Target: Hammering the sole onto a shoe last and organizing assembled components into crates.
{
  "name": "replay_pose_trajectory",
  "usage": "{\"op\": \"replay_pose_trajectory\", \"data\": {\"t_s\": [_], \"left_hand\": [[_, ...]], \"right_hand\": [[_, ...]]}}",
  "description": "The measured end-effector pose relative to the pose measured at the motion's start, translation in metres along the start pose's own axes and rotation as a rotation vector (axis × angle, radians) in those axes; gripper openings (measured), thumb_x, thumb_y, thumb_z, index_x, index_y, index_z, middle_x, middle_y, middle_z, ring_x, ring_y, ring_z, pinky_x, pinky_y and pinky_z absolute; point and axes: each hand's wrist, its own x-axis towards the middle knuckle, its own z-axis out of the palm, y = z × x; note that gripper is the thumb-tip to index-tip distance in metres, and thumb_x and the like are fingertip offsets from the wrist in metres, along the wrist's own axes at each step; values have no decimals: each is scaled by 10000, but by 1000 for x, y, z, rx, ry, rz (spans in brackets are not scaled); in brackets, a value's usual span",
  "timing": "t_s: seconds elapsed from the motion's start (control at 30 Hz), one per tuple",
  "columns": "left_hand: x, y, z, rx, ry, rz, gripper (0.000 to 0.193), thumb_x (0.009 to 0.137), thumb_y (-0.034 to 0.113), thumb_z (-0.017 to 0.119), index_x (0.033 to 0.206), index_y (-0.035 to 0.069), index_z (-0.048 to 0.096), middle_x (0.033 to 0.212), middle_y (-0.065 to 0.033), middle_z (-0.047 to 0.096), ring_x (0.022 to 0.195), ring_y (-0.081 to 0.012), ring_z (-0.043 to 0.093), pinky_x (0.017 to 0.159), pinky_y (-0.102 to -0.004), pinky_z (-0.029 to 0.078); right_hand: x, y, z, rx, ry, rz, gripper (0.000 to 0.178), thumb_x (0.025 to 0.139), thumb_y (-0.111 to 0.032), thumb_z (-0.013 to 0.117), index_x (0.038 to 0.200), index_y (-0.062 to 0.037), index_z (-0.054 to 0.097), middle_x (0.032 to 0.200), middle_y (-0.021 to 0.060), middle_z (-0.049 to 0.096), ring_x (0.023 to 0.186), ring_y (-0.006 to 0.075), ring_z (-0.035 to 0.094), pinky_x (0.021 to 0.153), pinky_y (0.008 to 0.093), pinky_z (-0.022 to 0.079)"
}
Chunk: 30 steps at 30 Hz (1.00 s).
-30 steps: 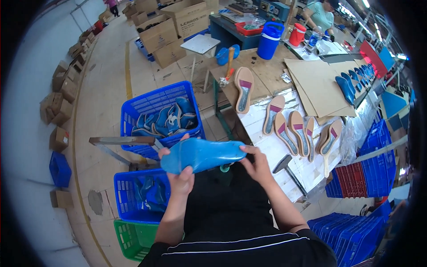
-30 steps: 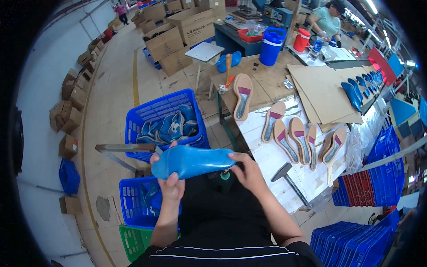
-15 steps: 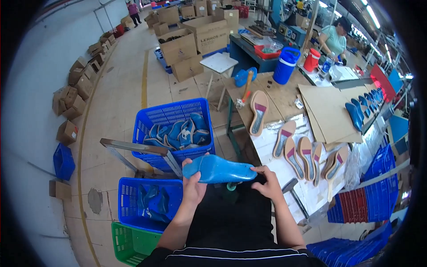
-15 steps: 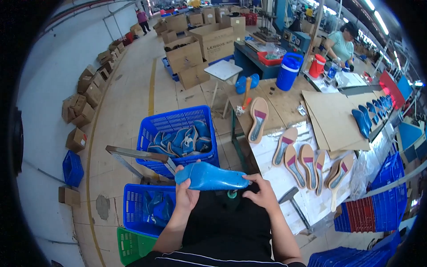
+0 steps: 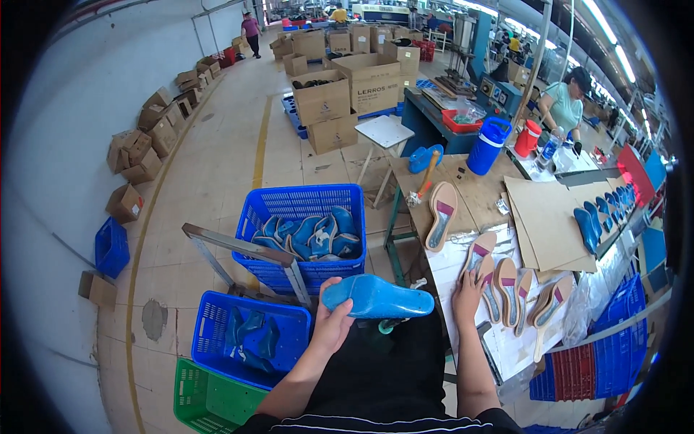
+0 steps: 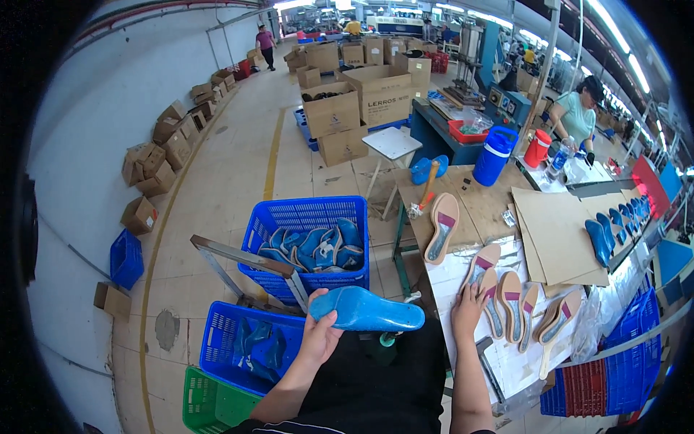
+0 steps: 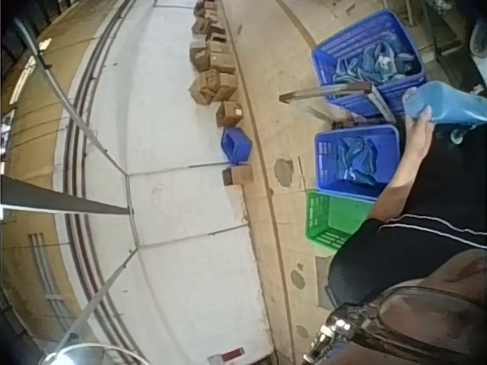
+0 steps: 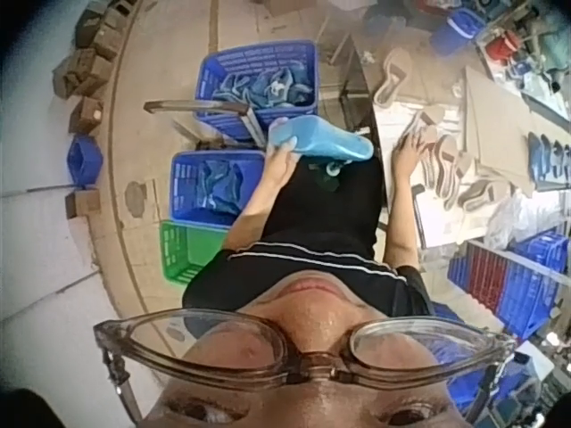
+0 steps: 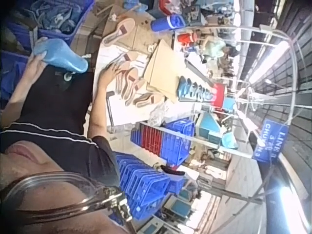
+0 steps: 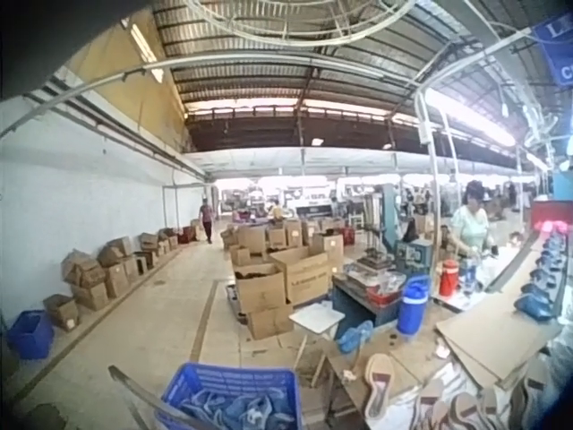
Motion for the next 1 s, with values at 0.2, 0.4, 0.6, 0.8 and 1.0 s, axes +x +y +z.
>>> {"op": "replay_pose_trajectory", "data": {"t_s": [0.2, 0.4, 0.6, 0.8, 1.0], "left_hand": [[-4, 5, 4, 16, 6, -7, 528, 1058, 61, 638, 1524, 212, 440, 1451, -103, 565, 1365, -272, 587, 1152, -476, 498], [-8, 13, 8, -48, 5, -41, 470, 1096, 190, 605, 1539, 186, 448, 1482, -143, 578, 1385, -317, 592, 1140, -516, 507], [-11, 14, 10, -151, -17, -25, 519, 1108, 303, 595, 1563, 117, 428, 1497, -176, 582, 1398, -338, 587, 1142, -539, 502], [-15, 12, 16, 38, 62, 21, 529, 1088, 157, 613, 1570, 52, 421, 1517, -170, 577, 1426, -307, 571, 1185, -507, 487], [-15, 18, 5, 9, 55, 5, 491, 1062, 88, 627, 1523, -11, 491, 1471, -157, 614, 1389, -279, 604, 1176, -458, 501]], "right_hand": [[8, 8, -55, 152, 273, -74, 397, 1014, 32, 508, 1381, -11, 653, 1399, 214, 698, 1365, 469, 608, 1245, 579, 374], [19, -46, -170, 1271, 608, 566, 274, 1114, -64, 552, 1380, -45, 615, 1177, 171, 740, 973, 277, 784, 738, 370, 675], [-12, -119, -205, 1660, 80, 612, 175, 1097, -150, 673, 1243, -54, 688, 976, 15, 676, 737, 91, 648, 664, 245, 566], [-47, -151, -184, 1398, -53, 318, 174, 1118, -67, 594, 1133, 31, 736, 1125, 119, 787, 913, 79, 659, 852, 235, 508], [-36, -140, -186, 1376, -346, 63, 320, 1099, -71, 624, 1413, -6, 621, 1351, 163, 734, 1237, 193, 686, 1080, 326, 515]]}}
